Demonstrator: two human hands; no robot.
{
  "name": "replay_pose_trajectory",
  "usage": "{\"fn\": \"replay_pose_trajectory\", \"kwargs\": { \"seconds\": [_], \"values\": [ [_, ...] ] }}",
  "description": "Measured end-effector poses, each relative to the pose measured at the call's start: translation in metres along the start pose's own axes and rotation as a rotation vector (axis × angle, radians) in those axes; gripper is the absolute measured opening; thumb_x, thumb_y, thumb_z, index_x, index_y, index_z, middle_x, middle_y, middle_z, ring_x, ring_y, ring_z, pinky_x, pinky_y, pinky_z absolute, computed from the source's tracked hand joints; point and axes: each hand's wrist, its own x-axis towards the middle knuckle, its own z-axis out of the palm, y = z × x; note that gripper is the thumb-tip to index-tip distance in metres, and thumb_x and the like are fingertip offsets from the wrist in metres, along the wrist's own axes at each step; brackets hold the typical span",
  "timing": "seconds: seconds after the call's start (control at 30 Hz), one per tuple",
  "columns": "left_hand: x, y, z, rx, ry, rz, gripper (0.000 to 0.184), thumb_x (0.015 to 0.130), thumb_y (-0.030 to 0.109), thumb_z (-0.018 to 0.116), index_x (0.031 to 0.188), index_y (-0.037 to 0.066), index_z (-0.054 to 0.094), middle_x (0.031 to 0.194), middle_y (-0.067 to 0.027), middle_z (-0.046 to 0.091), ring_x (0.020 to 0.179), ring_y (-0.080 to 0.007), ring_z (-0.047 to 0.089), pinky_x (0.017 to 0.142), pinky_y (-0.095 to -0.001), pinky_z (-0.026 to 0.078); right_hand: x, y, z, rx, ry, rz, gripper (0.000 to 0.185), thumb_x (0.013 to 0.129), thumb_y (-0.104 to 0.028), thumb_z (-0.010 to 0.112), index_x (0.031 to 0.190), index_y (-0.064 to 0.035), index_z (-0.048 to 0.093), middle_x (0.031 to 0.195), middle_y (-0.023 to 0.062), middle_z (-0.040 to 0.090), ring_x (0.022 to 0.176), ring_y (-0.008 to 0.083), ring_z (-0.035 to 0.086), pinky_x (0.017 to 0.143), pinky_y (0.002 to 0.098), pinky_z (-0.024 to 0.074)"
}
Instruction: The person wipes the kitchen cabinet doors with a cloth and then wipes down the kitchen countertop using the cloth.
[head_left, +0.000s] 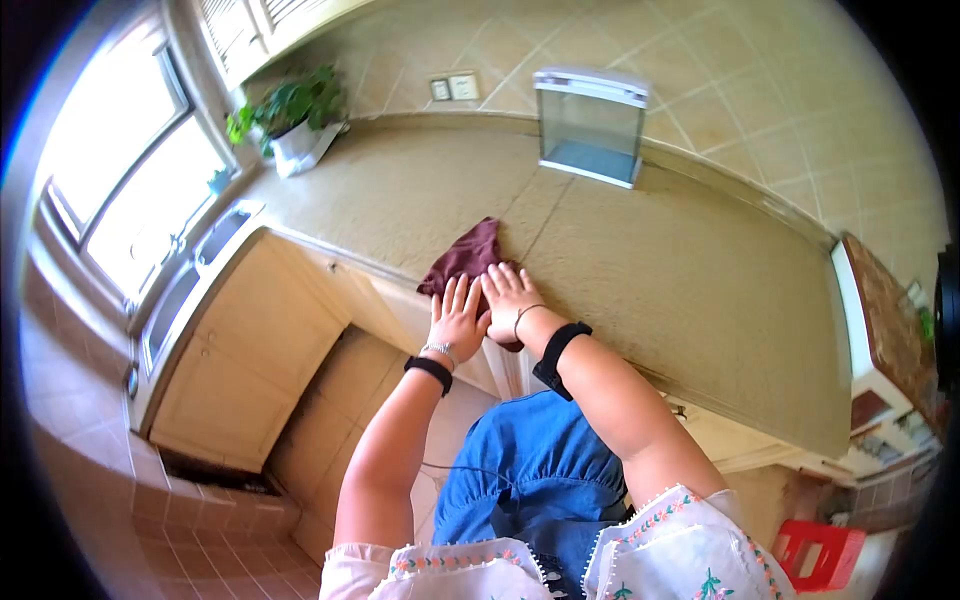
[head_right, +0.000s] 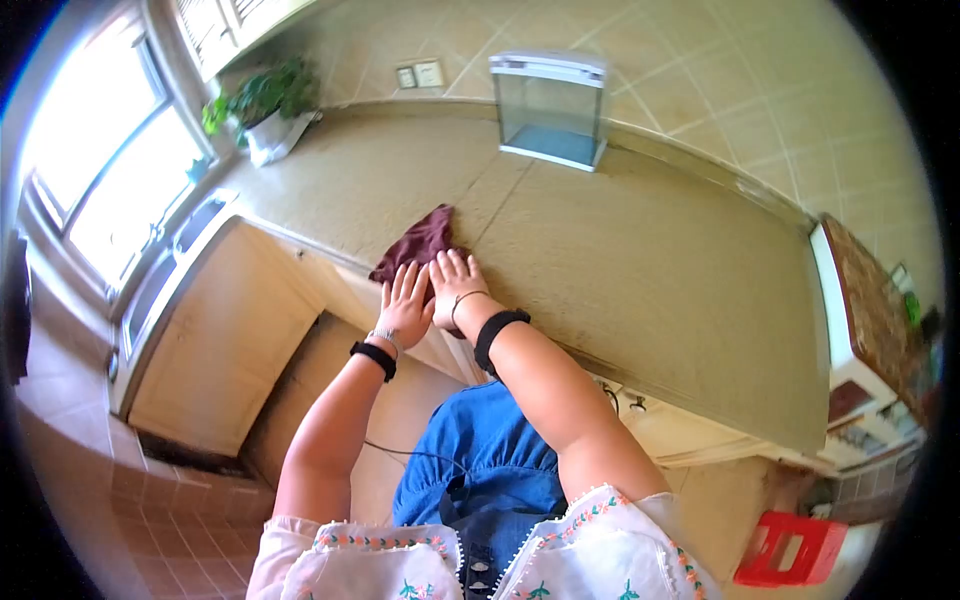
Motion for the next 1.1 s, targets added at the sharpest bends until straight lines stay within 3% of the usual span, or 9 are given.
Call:
{"fn": "replay_pose_trajectory", "kwargs": {
  "seconds": [0.17,0.37,0.6,0.9,1.1],
  "values": [
    [-0.007,0.065,0.012,-0.075,0.008,0.122,0.066,0.088,0.037,0.049,0.143,0.008,0.026,0.149,-0.0153,0.023,0.14,-0.0312,0.015,0.111,-0.0524,0.01,-0.064,0.052,0.009,-0.048,0.076,-0.019,0.079,0.08,-0.033,0.055,0.144,-0.0027,0.019,0.152,0.0153,0.015,0.142,0.0277,0.01,0.114,0.0431,0.0068],
    [-0.015,0.165,0.026,-0.133,0.163,0.356,0.065,0.086,0.04,0.051,0.137,0.003,0.037,0.144,-0.0153,0.034,0.135,-0.0302,0.026,0.108,-0.0522,0.016,-0.164,0.116,0.013,-0.022,0.177,0.043,0.079,0.076,-0.026,0.061,0.14,0.0021,0.024,0.148,0.0194,0.021,0.139,0.0318,0.016,0.114,0.0437,0.0135],
    [-0.024,0.247,0.032,-0.192,0.15,0.454,0.072,0.084,0.048,0.05,0.138,0.003,0.035,0.142,-0.0165,0.037,0.134,-0.0304,0.03,0.107,-0.0511,0.02,-0.239,0.158,0.013,-0.06,0.115,0.143,0.084,0.074,-0.022,0.064,0.14,0.0051,0.019,0.147,0.0238,0.018,0.139,0.0357,0.015,0.114,0.0445,0.0142],
    [-0.022,0.228,0.042,-0.318,0.254,0.507,0.072,0.084,0.048,0.05,0.134,-0.003,0.038,0.138,-0.0201,0.041,0.131,-0.0318,0.034,0.109,-0.0446,0.022,-0.218,0.14,0.008,-0.174,0.024,0.197,0.087,0.072,-0.019,0.064,0.139,0.0083,0.016,0.147,0.0273,0.013,0.138,0.04,0.012,0.114,0.0445,0.0127],
    [-0.008,0.162,0.036,-0.357,0.317,0.497,0.073,0.083,0.05,0.051,0.132,-0.003,0.04,0.135,-0.0207,0.043,0.127,-0.0321,0.039,0.108,-0.0423,0.027,-0.165,0.114,0.007,-0.159,0.027,0.109,0.089,0.072,-0.022,0.065,0.14,0.0088,0.015,0.147,0.0273,0.012,0.139,0.0395,0.01,0.114,0.0445,0.012]
  ]
}}
